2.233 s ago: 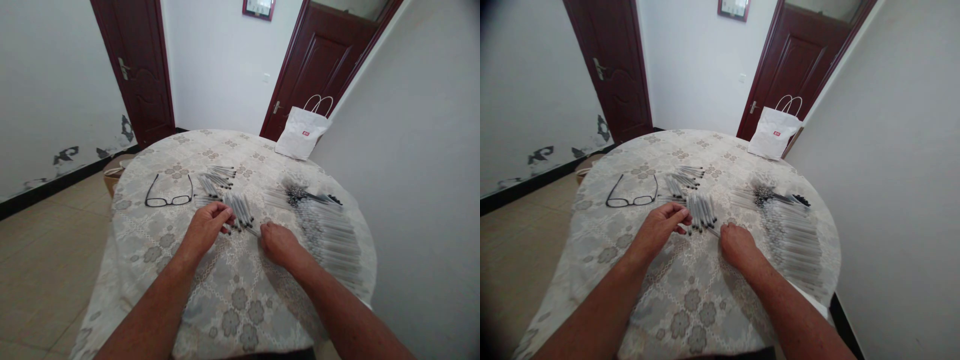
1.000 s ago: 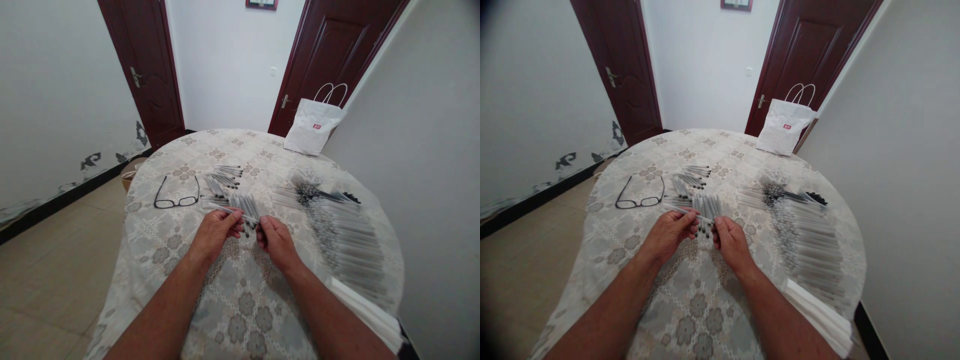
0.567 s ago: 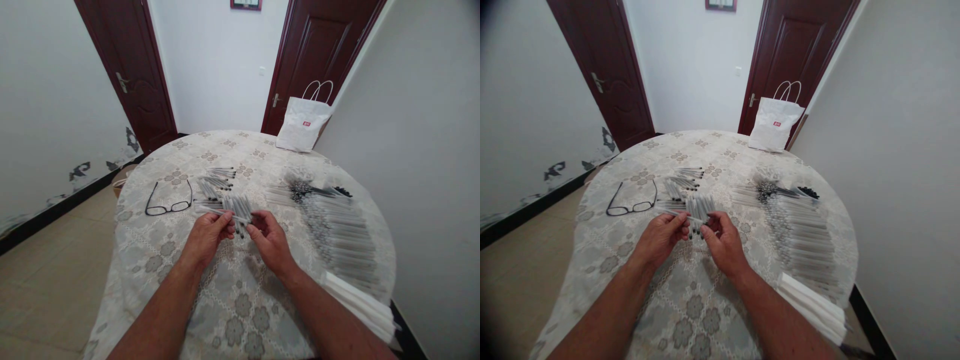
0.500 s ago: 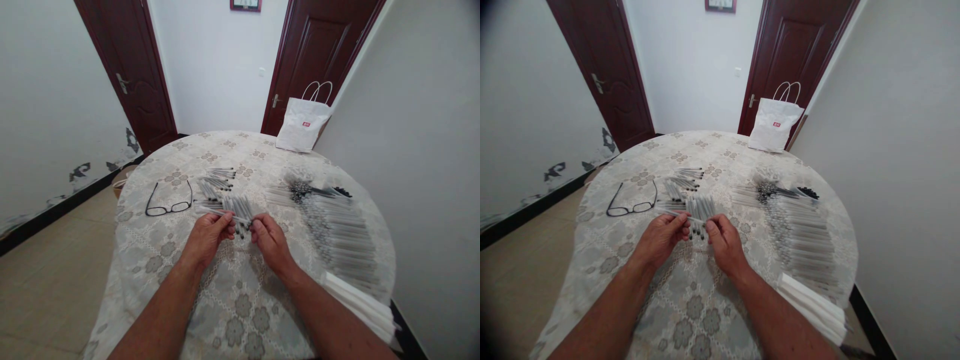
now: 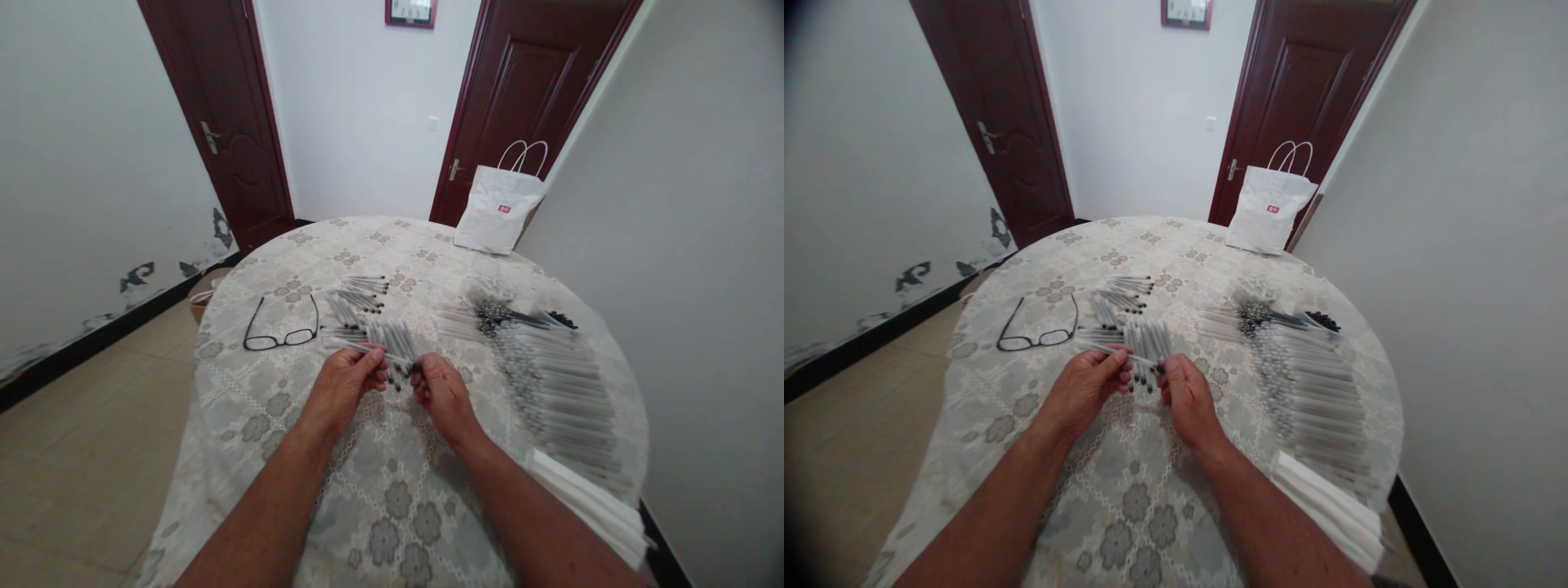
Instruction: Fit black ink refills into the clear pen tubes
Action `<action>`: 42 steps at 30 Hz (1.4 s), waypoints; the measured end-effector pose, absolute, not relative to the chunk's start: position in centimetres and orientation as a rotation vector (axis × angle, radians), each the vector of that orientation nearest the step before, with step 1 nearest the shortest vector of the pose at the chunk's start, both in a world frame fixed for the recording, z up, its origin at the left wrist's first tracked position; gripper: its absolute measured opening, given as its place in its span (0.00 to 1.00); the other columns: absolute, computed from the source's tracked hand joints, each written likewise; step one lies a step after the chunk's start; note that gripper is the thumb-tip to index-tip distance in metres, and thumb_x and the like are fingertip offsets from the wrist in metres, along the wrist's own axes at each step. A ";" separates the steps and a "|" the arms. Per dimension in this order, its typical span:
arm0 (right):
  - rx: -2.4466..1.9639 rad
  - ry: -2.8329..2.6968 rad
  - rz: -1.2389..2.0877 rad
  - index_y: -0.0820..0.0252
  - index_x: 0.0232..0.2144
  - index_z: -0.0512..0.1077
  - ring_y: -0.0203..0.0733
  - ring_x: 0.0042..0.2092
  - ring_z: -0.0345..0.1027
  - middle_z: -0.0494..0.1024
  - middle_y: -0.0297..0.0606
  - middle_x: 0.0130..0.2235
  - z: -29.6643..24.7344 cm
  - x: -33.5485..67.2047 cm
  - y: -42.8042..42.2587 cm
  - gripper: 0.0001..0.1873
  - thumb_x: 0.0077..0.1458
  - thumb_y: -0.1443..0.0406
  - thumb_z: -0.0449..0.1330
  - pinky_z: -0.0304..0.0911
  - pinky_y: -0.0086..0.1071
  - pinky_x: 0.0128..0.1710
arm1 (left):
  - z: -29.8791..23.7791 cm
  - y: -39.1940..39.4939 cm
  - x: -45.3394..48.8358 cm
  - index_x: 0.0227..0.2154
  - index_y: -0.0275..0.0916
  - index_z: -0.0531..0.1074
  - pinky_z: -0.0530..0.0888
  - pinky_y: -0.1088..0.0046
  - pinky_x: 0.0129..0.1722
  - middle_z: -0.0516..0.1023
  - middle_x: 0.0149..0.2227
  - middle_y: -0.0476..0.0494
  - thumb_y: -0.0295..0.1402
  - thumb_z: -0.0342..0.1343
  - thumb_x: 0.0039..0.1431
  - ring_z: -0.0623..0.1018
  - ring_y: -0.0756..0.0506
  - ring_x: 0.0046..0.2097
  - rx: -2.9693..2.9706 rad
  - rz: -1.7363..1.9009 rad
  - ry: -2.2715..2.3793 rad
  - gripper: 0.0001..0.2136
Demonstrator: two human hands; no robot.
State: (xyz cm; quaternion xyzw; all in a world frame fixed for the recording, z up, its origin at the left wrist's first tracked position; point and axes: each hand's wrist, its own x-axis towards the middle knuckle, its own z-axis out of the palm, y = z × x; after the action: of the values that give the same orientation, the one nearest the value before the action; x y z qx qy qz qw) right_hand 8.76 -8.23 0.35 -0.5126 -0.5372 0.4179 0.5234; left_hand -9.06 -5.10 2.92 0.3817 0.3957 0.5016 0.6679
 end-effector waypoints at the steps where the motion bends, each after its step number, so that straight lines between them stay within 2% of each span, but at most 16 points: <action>1: -1.250 -1.308 1.000 0.58 0.32 0.70 0.36 0.25 0.61 0.70 0.32 0.26 0.3 8.8 -8.1 0.25 0.67 0.46 0.49 0.57 0.29 0.26 | 2.9 -5.1 -9.0 0.39 0.33 0.78 0.77 0.75 0.28 0.79 0.31 0.44 0.40 0.69 0.52 0.77 0.50 0.29 0.868 1.128 0.892 0.17; 4: -1.266 -1.374 0.973 0.58 0.27 0.69 0.35 0.25 0.60 0.66 0.30 0.22 0.2 8.9 -8.0 0.23 0.66 0.49 0.53 0.55 0.29 0.26 | 3.0 -5.1 -9.1 0.39 0.32 0.78 0.77 0.75 0.28 0.79 0.31 0.44 0.40 0.70 0.52 0.77 0.50 0.29 0.875 1.133 0.909 0.18; 7: -1.168 -1.308 0.980 0.57 0.39 0.71 0.34 0.27 0.61 0.70 0.29 0.29 0.2 8.7 -8.1 0.13 0.61 0.54 0.62 0.56 0.27 0.27 | 3.0 -5.1 -9.2 0.39 0.31 0.78 0.77 0.75 0.27 0.79 0.30 0.43 0.41 0.70 0.50 0.77 0.50 0.29 0.861 1.152 0.921 0.18; 10: -1.101 -1.237 1.012 0.55 0.50 0.68 0.34 0.28 0.63 0.73 0.32 0.35 0.2 8.6 -8.2 0.19 0.61 0.53 0.61 0.58 0.28 0.27 | 2.9 -5.0 -9.2 0.38 0.31 0.78 0.76 0.75 0.26 0.79 0.30 0.43 0.40 0.70 0.50 0.77 0.50 0.28 0.856 1.157 0.919 0.18; 13: -1.174 -1.266 1.036 0.57 0.37 0.71 0.35 0.25 0.61 0.71 0.32 0.28 0.1 8.7 -8.2 0.21 0.66 0.47 0.52 0.57 0.29 0.24 | 2.9 -5.0 -9.2 0.39 0.32 0.78 0.77 0.75 0.27 0.79 0.31 0.43 0.40 0.70 0.51 0.77 0.49 0.29 0.870 1.140 0.911 0.18; 16: -1.258 -1.355 1.004 0.58 0.26 0.67 0.35 0.24 0.58 0.66 0.30 0.22 0.2 8.8 -8.0 0.25 0.66 0.47 0.52 0.54 0.29 0.24 | 2.9 -5.0 -9.2 0.40 0.31 0.78 0.77 0.76 0.27 0.78 0.31 0.43 0.40 0.70 0.52 0.77 0.49 0.30 0.887 1.123 0.917 0.18; 19: -1.195 -1.309 1.008 0.57 0.36 0.71 0.34 0.25 0.59 0.68 0.29 0.26 0.2 8.7 -8.0 0.16 0.61 0.51 0.61 0.55 0.28 0.25 | 3.0 -5.0 -9.3 0.40 0.31 0.78 0.77 0.75 0.27 0.79 0.31 0.43 0.40 0.70 0.51 0.77 0.49 0.29 0.878 1.132 0.927 0.18; 22: -1.104 -1.231 1.055 0.54 0.51 0.68 0.33 0.27 0.62 0.72 0.31 0.35 0.2 8.5 -8.1 0.22 0.59 0.53 0.63 0.58 0.27 0.25 | 2.9 -4.9 -9.3 0.40 0.32 0.78 0.77 0.75 0.27 0.79 0.30 0.43 0.40 0.70 0.51 0.77 0.49 0.29 0.867 1.147 0.929 0.18; 24: -1.110 -1.218 1.092 0.56 0.48 0.70 0.33 0.26 0.62 0.73 0.32 0.34 0.1 8.5 -8.1 0.20 0.63 0.49 0.57 0.57 0.28 0.24 | 2.9 -4.9 -9.3 0.40 0.32 0.78 0.77 0.75 0.27 0.79 0.31 0.43 0.40 0.70 0.51 0.77 0.49 0.29 0.872 1.145 0.925 0.18; 26: -1.157 -1.240 1.101 0.59 0.37 0.71 0.34 0.24 0.60 0.70 0.32 0.28 0.1 8.5 -8.1 0.23 0.66 0.46 0.51 0.55 0.28 0.23 | 2.9 -4.9 -9.2 0.39 0.32 0.78 0.77 0.76 0.27 0.79 0.31 0.43 0.40 0.70 0.51 0.77 0.50 0.29 0.881 1.134 0.921 0.18; 29: -1.197 -1.288 1.077 0.58 0.29 0.69 0.34 0.23 0.59 0.66 0.29 0.23 0.2 8.5 -8.0 0.23 0.64 0.47 0.54 0.54 0.28 0.23 | 3.0 -4.9 -9.2 0.39 0.32 0.78 0.76 0.76 0.27 0.79 0.30 0.44 0.40 0.70 0.51 0.77 0.50 0.29 0.882 1.128 0.919 0.18; 32: -1.112 -1.228 1.101 0.56 0.43 0.70 0.33 0.24 0.59 0.70 0.29 0.29 0.2 8.4 -8.0 0.18 0.58 0.50 0.63 0.55 0.27 0.23 | 3.0 -5.0 -9.3 0.39 0.32 0.78 0.76 0.76 0.27 0.79 0.30 0.44 0.40 0.70 0.50 0.77 0.50 0.29 0.873 1.148 0.923 0.18; 35: -1.102 -1.166 1.153 0.55 0.51 0.68 0.32 0.24 0.61 0.73 0.32 0.33 0.0 8.4 -8.1 0.24 0.61 0.48 0.58 0.56 0.27 0.22 | 2.9 -5.0 -9.4 0.39 0.32 0.78 0.77 0.75 0.27 0.79 0.31 0.43 0.40 0.70 0.51 0.77 0.49 0.29 0.872 1.150 0.929 0.18; 38: -1.185 -1.197 1.154 0.59 0.39 0.72 0.33 0.23 0.61 0.73 0.34 0.29 -0.1 8.5 -8.0 0.26 0.65 0.44 0.50 0.55 0.27 0.22 | 2.8 -5.0 -9.4 0.39 0.32 0.78 0.76 0.75 0.27 0.79 0.31 0.43 0.40 0.69 0.52 0.77 0.49 0.29 0.890 1.136 0.928 0.17; 40: -1.222 -1.269 1.118 0.60 0.30 0.71 0.33 0.23 0.60 0.71 0.33 0.25 0.0 8.6 -7.9 0.27 0.65 0.44 0.51 0.55 0.28 0.22 | 2.8 -5.0 -9.3 0.39 0.32 0.78 0.76 0.75 0.28 0.79 0.31 0.44 0.40 0.69 0.53 0.77 0.49 0.30 0.905 1.123 0.929 0.17; 42: -1.209 -1.291 1.093 0.59 0.30 0.71 0.33 0.23 0.60 0.69 0.31 0.24 0.1 8.6 -7.9 0.23 0.64 0.47 0.56 0.55 0.27 0.22 | 2.9 -5.0 -9.4 0.39 0.32 0.78 0.76 0.75 0.28 0.79 0.31 0.43 0.41 0.69 0.53 0.78 0.49 0.30 0.912 1.117 0.936 0.17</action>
State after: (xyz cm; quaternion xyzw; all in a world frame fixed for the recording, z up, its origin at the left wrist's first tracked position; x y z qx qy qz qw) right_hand 8.59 -7.88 0.14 -0.5015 -0.5353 0.4531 0.5067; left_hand -9.35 -5.01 2.90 0.4020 0.4123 0.4922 0.6528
